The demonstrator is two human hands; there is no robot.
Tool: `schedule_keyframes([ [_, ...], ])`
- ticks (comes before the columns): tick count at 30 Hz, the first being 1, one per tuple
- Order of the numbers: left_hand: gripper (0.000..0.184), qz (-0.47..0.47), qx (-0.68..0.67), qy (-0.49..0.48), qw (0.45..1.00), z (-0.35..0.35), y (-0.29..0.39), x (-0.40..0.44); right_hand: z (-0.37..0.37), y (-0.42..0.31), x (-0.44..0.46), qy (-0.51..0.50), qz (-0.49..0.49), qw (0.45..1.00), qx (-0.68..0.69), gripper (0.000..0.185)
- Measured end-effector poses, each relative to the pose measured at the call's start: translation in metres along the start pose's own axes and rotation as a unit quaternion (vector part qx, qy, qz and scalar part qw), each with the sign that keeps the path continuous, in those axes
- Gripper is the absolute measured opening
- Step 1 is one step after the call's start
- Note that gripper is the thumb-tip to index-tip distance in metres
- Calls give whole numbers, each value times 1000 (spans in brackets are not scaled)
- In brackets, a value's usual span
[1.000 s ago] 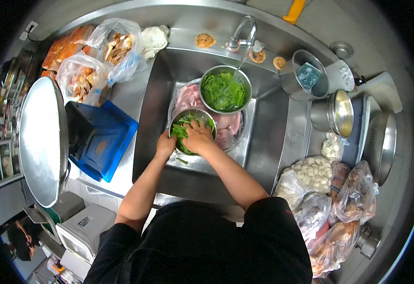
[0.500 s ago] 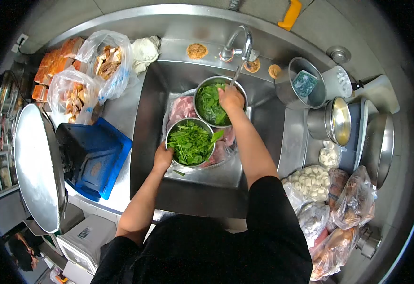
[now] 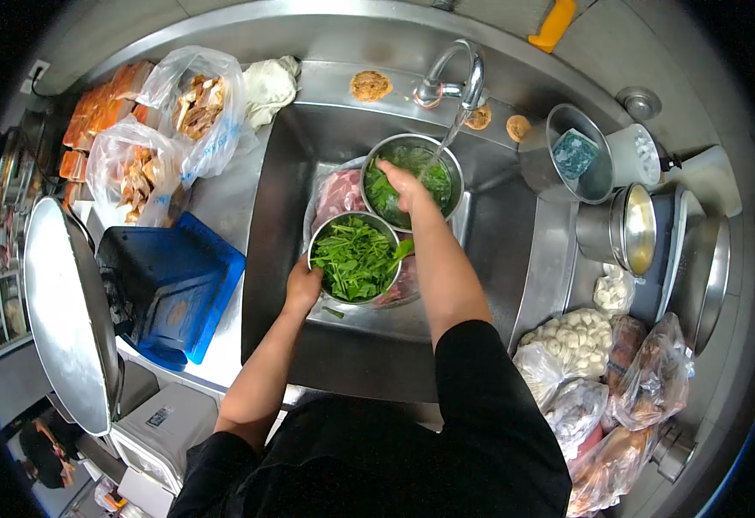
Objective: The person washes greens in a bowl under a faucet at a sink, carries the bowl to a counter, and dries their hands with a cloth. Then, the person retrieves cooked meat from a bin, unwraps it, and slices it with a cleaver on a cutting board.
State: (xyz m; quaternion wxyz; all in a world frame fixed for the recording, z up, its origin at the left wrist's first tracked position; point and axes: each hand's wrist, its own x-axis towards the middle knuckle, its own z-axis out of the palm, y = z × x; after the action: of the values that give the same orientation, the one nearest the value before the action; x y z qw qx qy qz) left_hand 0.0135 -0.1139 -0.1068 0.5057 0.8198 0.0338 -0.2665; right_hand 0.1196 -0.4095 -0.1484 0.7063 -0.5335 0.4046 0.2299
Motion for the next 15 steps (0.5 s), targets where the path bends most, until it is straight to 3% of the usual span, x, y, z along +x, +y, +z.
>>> schedule_keyframes([
  [2, 44, -2, 11, -2, 1000, -1, 9, -3, 1, 4, 9, 0, 17, 1000, 23, 62],
  [4, 43, -12, 4, -4, 1000, 0, 7, -3, 15, -2, -13, 109, 14, 994, -1, 48],
  [5, 42, -23, -2, -9, 1000, 0, 7, -3, 13, 1, -5, 108, 12, 994, -2, 48],
  [7, 41, -6, -1, -1, 1000, -1, 10, -6, 1, 14, 21, -9, -1, 990, 143, 37],
  [8, 41, 10, 1, 5, 1000, -1, 12, -8, -4, 15, 21, -10, -3, 990, 143, 37],
  [10, 41, 2, 5, 9, 1000, -4, 13, -11, -2, 2, -23, -107, -53, 970, 212, 32],
  [15, 45, -14, 18, 5, 1000, -14, 13, -13, 3, 1, -87, -171, -43, 960, 216, 25],
])
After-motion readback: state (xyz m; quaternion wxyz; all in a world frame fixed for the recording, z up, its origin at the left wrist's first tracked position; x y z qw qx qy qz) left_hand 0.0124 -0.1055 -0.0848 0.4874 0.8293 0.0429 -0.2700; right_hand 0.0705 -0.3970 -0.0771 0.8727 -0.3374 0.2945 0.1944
